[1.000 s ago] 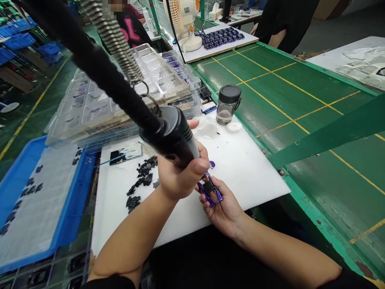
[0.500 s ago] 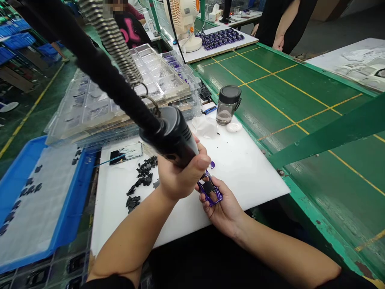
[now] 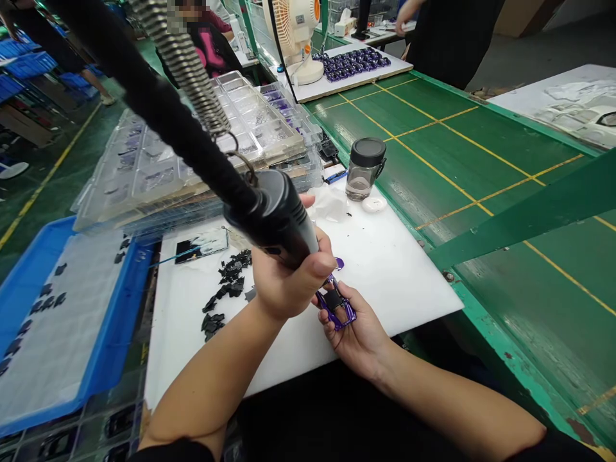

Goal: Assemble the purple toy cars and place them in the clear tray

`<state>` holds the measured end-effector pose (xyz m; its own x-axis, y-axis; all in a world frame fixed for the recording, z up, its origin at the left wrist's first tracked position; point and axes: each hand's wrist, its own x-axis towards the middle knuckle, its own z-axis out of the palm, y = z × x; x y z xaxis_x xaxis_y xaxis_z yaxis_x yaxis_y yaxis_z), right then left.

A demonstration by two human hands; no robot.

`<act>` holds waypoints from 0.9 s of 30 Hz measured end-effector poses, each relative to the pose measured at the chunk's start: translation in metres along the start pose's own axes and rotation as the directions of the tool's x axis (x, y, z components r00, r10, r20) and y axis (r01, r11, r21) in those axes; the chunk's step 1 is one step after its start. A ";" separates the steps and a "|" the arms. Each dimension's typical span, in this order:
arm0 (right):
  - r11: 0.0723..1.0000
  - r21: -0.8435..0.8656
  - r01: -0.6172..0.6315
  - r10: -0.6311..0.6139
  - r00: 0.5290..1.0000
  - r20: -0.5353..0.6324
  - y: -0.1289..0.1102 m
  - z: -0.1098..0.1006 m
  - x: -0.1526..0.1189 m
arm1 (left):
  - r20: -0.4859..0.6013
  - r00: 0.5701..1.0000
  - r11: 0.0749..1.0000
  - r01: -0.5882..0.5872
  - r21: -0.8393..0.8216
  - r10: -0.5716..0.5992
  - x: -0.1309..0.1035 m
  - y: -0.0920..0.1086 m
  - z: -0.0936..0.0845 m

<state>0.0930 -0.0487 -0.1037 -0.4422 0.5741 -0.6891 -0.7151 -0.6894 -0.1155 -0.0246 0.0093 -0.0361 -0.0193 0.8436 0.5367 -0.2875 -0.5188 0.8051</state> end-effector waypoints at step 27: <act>1.000 0.000 -0.001 0.001 1.000 0.009 0.000 0.000 -0.002 | -0.009 1.000 1.000 0.016 -0.008 -0.016 -0.001 0.000 0.001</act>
<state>0.0933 -0.0498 -0.1026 -0.4474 0.5776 -0.6828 -0.7149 -0.6897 -0.1149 -0.0238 0.0081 -0.0361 -0.0233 0.8527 0.5218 -0.2954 -0.5045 0.8113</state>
